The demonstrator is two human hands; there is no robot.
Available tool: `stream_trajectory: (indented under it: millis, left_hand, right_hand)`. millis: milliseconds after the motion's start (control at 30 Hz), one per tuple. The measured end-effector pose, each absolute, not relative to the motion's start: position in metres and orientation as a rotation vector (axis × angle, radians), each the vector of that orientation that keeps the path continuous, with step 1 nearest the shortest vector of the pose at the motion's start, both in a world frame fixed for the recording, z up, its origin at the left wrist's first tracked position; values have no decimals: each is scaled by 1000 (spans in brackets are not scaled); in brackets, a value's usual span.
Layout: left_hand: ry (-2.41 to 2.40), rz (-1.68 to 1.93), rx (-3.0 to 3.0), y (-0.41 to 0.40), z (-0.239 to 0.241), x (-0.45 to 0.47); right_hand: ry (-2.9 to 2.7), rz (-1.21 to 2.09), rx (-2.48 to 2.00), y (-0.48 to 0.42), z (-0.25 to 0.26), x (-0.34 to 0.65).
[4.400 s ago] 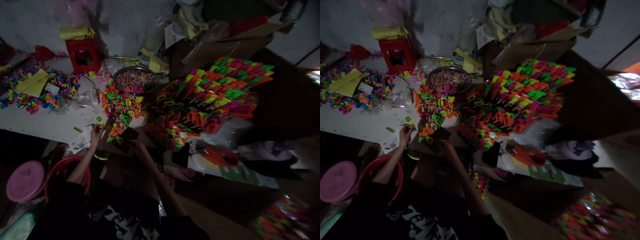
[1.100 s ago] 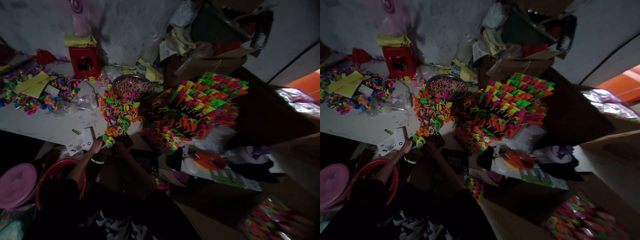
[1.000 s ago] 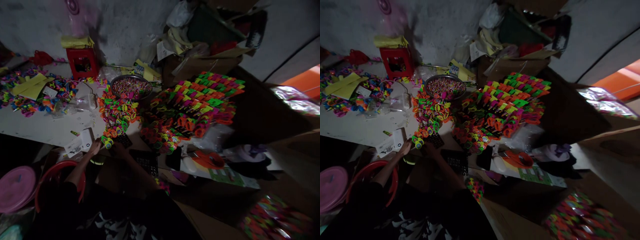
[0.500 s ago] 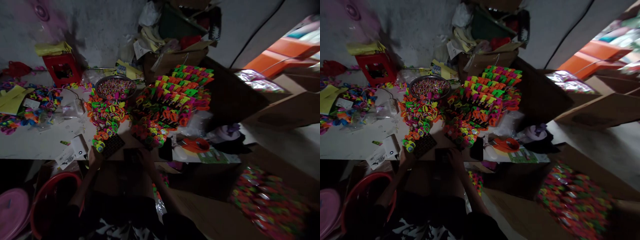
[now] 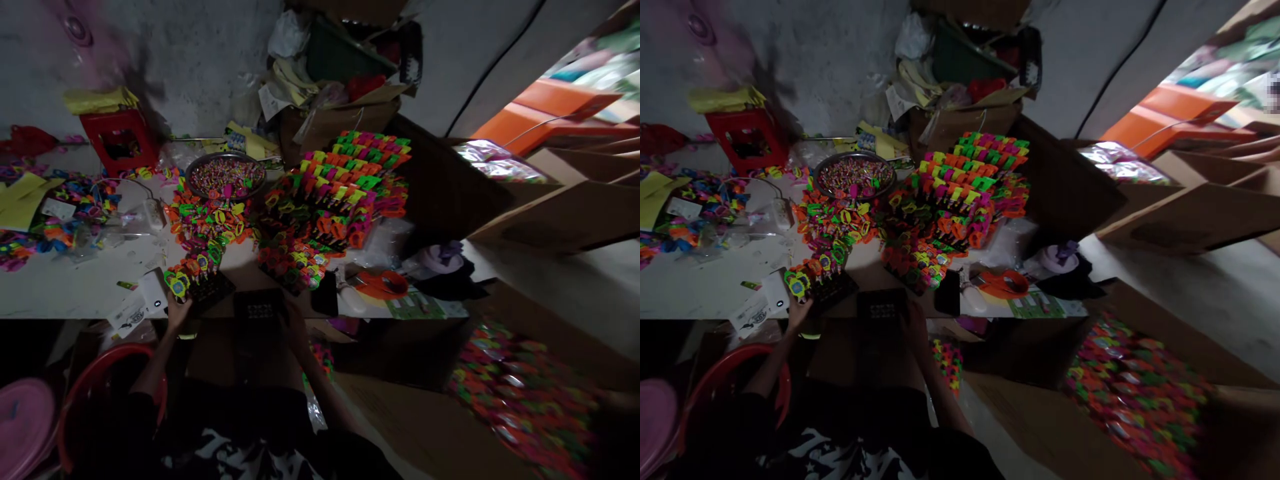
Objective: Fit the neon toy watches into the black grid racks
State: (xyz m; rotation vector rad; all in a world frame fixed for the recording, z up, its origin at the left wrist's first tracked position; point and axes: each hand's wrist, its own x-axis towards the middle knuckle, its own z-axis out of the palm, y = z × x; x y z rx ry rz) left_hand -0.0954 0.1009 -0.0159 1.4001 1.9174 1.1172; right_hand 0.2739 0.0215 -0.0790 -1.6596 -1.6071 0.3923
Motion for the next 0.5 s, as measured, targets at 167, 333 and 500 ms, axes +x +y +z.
stream_trajectory:
  millis: [167, 333, 500]
  left_hand:
    - [1917, 1240, 1126, 79, -1, -122]
    - [1867, 1194, 1247, 62, 12, -126]
    - [1835, 1133, 1374, 64, 3, -95]
  right_hand:
    - [-1678, 471, -1595, 39, -71, 241]
    - [-1722, 500, -1568, 63, -68, 189]
    - [-1748, 714, -1448, 85, -77, 162]
